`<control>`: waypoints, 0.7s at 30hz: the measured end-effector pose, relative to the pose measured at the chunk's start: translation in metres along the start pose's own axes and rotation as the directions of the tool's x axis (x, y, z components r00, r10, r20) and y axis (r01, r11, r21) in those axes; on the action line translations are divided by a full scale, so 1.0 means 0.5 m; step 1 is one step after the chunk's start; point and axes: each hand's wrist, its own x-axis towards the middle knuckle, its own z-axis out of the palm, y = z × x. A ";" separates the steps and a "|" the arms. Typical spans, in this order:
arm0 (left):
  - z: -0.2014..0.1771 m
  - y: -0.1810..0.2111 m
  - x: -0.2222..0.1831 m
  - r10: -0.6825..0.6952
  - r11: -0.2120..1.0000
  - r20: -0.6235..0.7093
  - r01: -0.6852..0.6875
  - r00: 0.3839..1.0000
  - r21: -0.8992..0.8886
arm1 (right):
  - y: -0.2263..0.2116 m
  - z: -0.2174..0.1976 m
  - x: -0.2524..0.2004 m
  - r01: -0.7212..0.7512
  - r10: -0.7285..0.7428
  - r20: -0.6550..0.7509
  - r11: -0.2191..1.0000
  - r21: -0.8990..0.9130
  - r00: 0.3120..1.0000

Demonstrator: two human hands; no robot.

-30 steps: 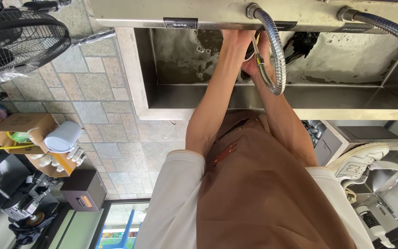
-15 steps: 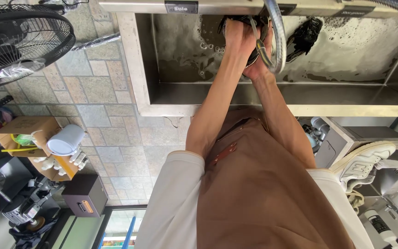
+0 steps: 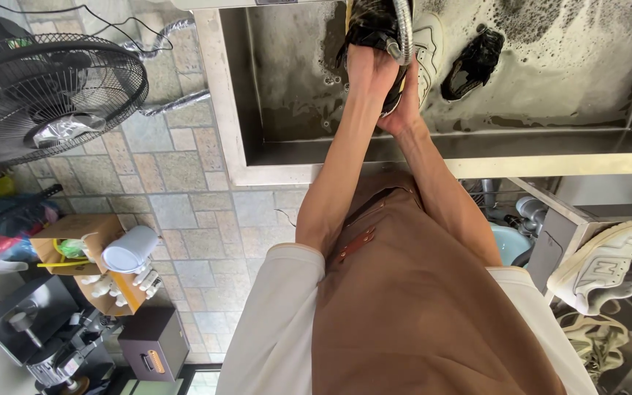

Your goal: Washing shoes in a specialized shoe-washing sink.

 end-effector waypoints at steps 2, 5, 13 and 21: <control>-0.021 0.001 0.002 -0.008 1.000 -0.006 0.007 1.000 -0.005 | 0.001 0.010 -0.007 0.028 -0.029 -0.018 0.999 -0.029 0.999; -0.002 0.014 -0.045 -0.003 0.999 -0.042 0.005 0.999 0.054 | -0.001 0.038 -0.016 0.049 -0.050 -0.012 0.996 -0.069 0.999; -0.146 0.019 0.010 0.142 0.859 -0.191 -0.025 0.971 0.511 | 0.007 0.025 0.047 -0.080 0.086 -0.076 0.993 0.090 0.993; -0.356 0.003 0.152 0.373 0.337 -0.311 0.185 0.874 0.923 | 0.018 -0.013 0.138 -0.080 0.072 0.066 0.988 0.130 0.995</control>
